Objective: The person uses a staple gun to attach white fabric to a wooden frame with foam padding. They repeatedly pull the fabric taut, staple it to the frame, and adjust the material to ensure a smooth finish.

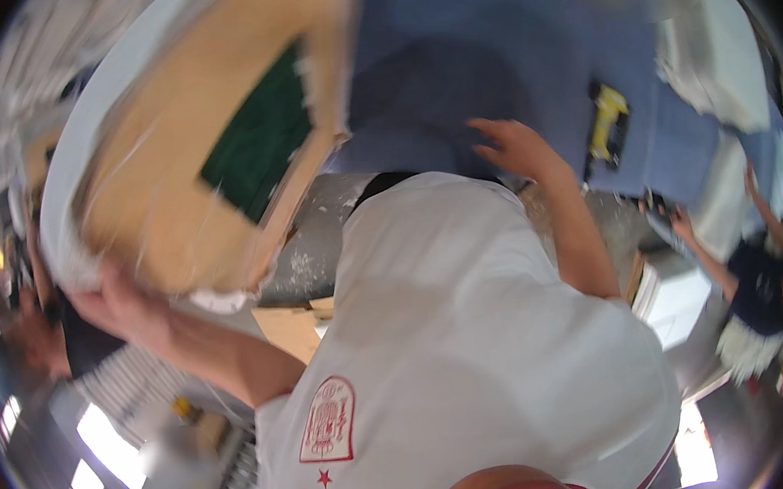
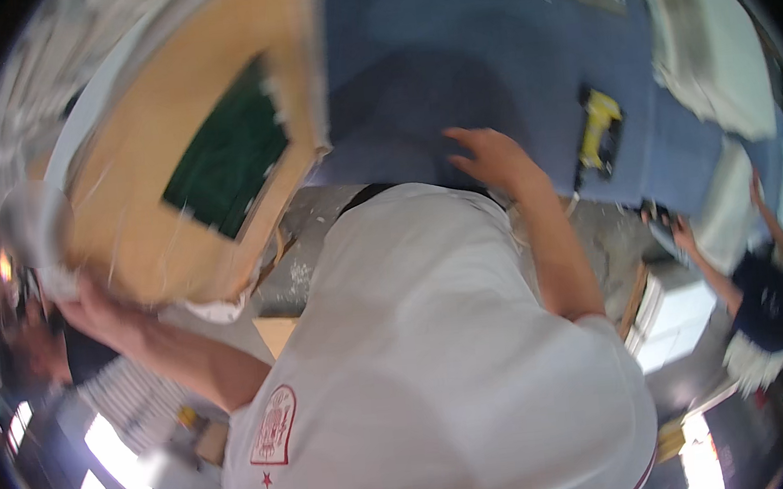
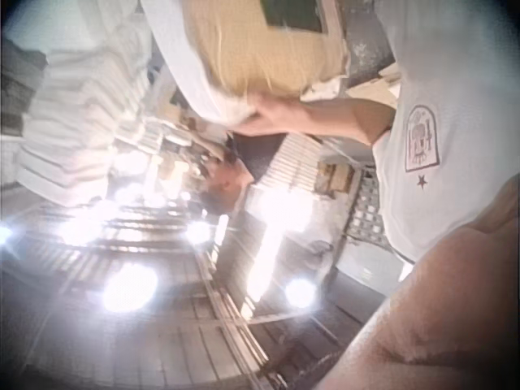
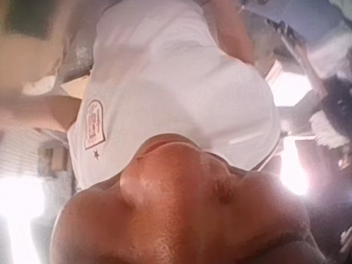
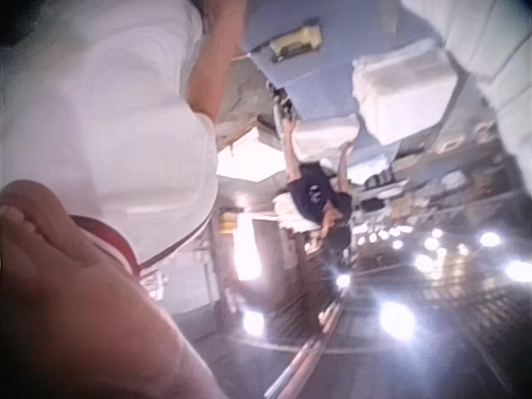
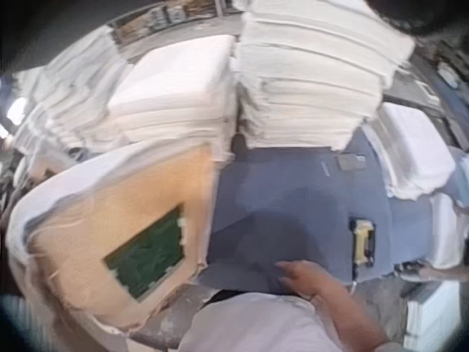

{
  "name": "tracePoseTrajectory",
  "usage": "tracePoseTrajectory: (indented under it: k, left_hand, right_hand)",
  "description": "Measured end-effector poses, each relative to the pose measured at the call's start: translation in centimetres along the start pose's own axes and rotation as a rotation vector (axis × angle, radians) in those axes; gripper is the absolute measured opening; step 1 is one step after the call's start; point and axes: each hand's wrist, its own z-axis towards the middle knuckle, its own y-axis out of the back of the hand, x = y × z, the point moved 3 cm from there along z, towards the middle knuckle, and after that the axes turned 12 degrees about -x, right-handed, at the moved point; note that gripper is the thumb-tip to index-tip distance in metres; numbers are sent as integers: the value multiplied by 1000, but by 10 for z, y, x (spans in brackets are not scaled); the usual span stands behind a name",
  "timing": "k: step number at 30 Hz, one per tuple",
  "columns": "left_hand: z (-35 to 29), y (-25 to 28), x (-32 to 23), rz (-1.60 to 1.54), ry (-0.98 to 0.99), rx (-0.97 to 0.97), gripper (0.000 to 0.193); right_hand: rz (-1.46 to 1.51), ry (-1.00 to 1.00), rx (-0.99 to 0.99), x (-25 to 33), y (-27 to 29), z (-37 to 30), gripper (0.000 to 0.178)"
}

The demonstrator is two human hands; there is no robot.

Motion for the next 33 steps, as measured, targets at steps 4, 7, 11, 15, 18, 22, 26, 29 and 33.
tracePoseTrajectory:
  k: [4,7,11,15,18,22,26,29,33]
  left_hand:
    - [-12,74,77,-28,-90,-157,82]
    - [-11,143,138,-97,44,-227,80]
    - [7,199,212,-211,7,-111,82]
    - [16,191,248,-112,100,-123,87]
    - [25,150,237,-105,76,-49,90]
    - [41,84,200,-116,-19,98,94]
    - [59,25,141,-149,-188,280,99]
    - [67,-20,77,-183,-366,462,102]
    - [15,-98,-35,-93,-596,689,102]
  right_hand:
    - [-170,-26,76,4,-26,25,58]
    - [-83,-59,144,3,-48,37,55]
    - [139,-76,-234,-19,-67,36,52]
    - [-37,-333,-1021,-92,-44,2,54]
    - [-244,-595,-1357,-156,-5,-33,66]
    - [-256,-803,-1113,-203,39,-59,87]
    - [-150,-926,-1005,-216,77,-86,95]
    - [-100,-967,-1155,-234,94,-112,89]
    - [-189,-1039,-1291,-280,92,-132,70]
